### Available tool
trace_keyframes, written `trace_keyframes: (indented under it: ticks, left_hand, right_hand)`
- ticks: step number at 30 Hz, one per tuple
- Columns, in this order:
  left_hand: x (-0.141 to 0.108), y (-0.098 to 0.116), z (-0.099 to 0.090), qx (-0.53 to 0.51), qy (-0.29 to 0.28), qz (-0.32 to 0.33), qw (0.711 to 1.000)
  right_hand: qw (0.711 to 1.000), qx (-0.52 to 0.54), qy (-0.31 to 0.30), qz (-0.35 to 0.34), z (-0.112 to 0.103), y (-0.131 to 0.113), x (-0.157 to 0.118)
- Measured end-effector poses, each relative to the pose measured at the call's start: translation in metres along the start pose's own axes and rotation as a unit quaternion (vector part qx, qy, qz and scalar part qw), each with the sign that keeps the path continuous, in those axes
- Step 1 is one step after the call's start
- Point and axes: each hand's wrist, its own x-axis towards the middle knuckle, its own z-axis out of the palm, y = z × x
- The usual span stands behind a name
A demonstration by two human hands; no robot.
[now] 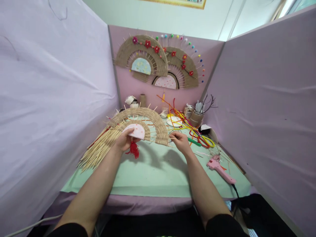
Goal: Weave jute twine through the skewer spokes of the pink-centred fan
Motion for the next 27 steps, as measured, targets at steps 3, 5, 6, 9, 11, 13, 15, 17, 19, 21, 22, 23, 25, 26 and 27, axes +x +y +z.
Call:
trace_keyframes:
  ticks: [3,5,6,9,11,13,15,17,19,21,22,23,25,26,27]
  left_hand:
    - [0.002,-0.001,-0.002,-0.014,-0.008,-0.009,1.000]
    - [0.003,0.000,-0.004,-0.031,-0.008,-0.004,0.999]
    - [0.004,0.000,-0.005,-0.039,-0.006,0.001,0.999]
    - [0.008,-0.002,-0.005,-0.059,0.010,0.017,0.998]
    - [0.011,-0.004,-0.005,-0.067,0.034,0.027,0.997]
    - [0.014,-0.006,-0.004,-0.070,0.059,0.038,0.995]
    - [0.017,-0.008,-0.004,-0.068,0.077,0.046,0.994]
    - [0.018,-0.009,-0.004,-0.059,0.089,0.046,0.993]
    - [0.019,-0.010,-0.005,-0.050,0.094,0.042,0.993]
    - [0.019,-0.010,-0.006,-0.048,0.085,0.043,0.994]
    - [0.019,-0.010,-0.006,-0.048,0.079,0.044,0.995]
    - [0.020,-0.009,-0.007,-0.048,0.074,0.044,0.995]
    - [0.020,-0.009,-0.007,-0.049,0.078,0.044,0.995]
    - [0.020,-0.009,-0.007,-0.048,0.084,0.044,0.994]
    - [0.020,-0.010,-0.007,-0.047,0.089,0.042,0.994]
  right_hand:
    - [1.000,0.017,-0.013,0.015,0.004,-0.004,-0.001]
    - [0.999,0.023,-0.023,0.024,0.007,-0.005,-0.001]
    - [0.999,0.021,-0.033,0.027,0.007,-0.004,-0.001]
    - [0.998,-0.002,-0.064,0.025,0.010,0.000,-0.001]
    - [0.997,-0.020,-0.075,0.020,0.010,0.002,-0.001]
    - [0.997,-0.025,-0.069,0.015,0.010,0.002,-0.001]
    - [0.998,-0.030,-0.053,0.009,0.010,0.000,-0.001]
    - [0.998,-0.049,-0.039,-0.003,0.009,-0.003,-0.001]
    - [0.996,-0.079,-0.035,-0.025,0.008,-0.006,-0.001]
    - [0.993,-0.103,-0.039,-0.048,0.007,-0.008,-0.002]
    - [0.991,-0.109,-0.041,-0.057,0.007,-0.008,-0.002]
    - [0.991,-0.112,-0.045,-0.064,0.007,-0.009,-0.002]
    - [0.989,-0.113,-0.053,-0.073,0.007,-0.009,-0.003]
    - [0.989,-0.114,-0.057,-0.076,0.007,-0.009,-0.003]
    - [0.989,-0.115,-0.059,-0.078,0.007,-0.009,-0.003]
